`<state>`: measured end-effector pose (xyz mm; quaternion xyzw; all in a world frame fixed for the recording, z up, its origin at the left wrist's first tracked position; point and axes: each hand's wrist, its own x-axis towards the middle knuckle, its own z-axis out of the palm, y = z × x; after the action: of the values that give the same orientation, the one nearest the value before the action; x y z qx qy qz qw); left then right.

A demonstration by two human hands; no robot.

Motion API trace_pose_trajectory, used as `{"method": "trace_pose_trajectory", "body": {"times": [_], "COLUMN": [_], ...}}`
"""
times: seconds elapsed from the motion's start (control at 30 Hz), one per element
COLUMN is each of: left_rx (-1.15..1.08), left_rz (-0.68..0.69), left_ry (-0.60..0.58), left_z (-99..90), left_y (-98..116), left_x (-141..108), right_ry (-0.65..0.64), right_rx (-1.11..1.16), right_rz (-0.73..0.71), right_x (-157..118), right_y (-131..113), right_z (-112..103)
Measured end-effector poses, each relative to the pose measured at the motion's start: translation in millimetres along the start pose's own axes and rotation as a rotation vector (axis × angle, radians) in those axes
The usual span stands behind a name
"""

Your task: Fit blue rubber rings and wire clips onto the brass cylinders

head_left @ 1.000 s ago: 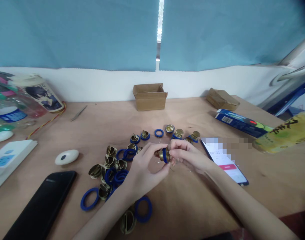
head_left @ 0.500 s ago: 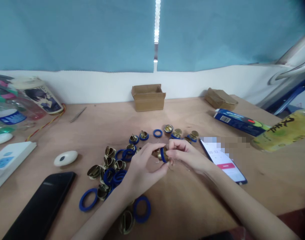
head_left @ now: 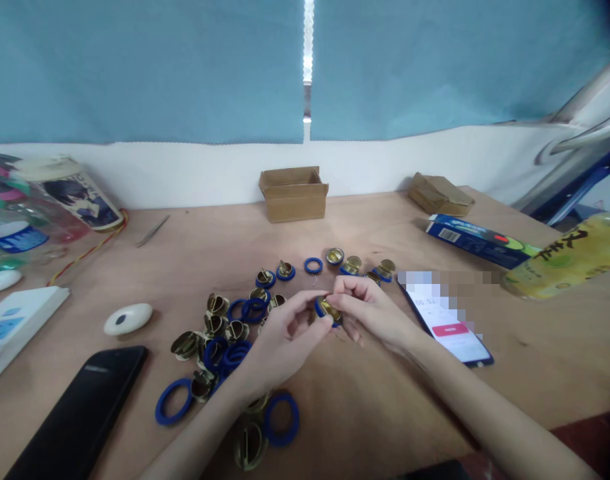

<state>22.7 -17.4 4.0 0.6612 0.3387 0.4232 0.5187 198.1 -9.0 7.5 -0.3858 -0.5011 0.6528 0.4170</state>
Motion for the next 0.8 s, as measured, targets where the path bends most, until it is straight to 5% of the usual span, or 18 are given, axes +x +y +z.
{"method": "trace_pose_trajectory", "body": {"times": [0.37, 0.8], "left_rx": [0.095, -0.1], "left_rz": [-0.025, 0.011], "left_ry": [-0.028, -0.031], "left_z": [-5.4, -6.0], "left_y": [-4.5, 4.8], "left_x": [-1.4, -0.3], "right_ry": [-0.002, 0.059], "right_rx": [-0.006, -0.098], "right_rz": [0.038, -0.168], "right_x": [-1.3, 1.5], "right_y": [-0.3, -2.5], "right_z": [1.3, -2.7]}}
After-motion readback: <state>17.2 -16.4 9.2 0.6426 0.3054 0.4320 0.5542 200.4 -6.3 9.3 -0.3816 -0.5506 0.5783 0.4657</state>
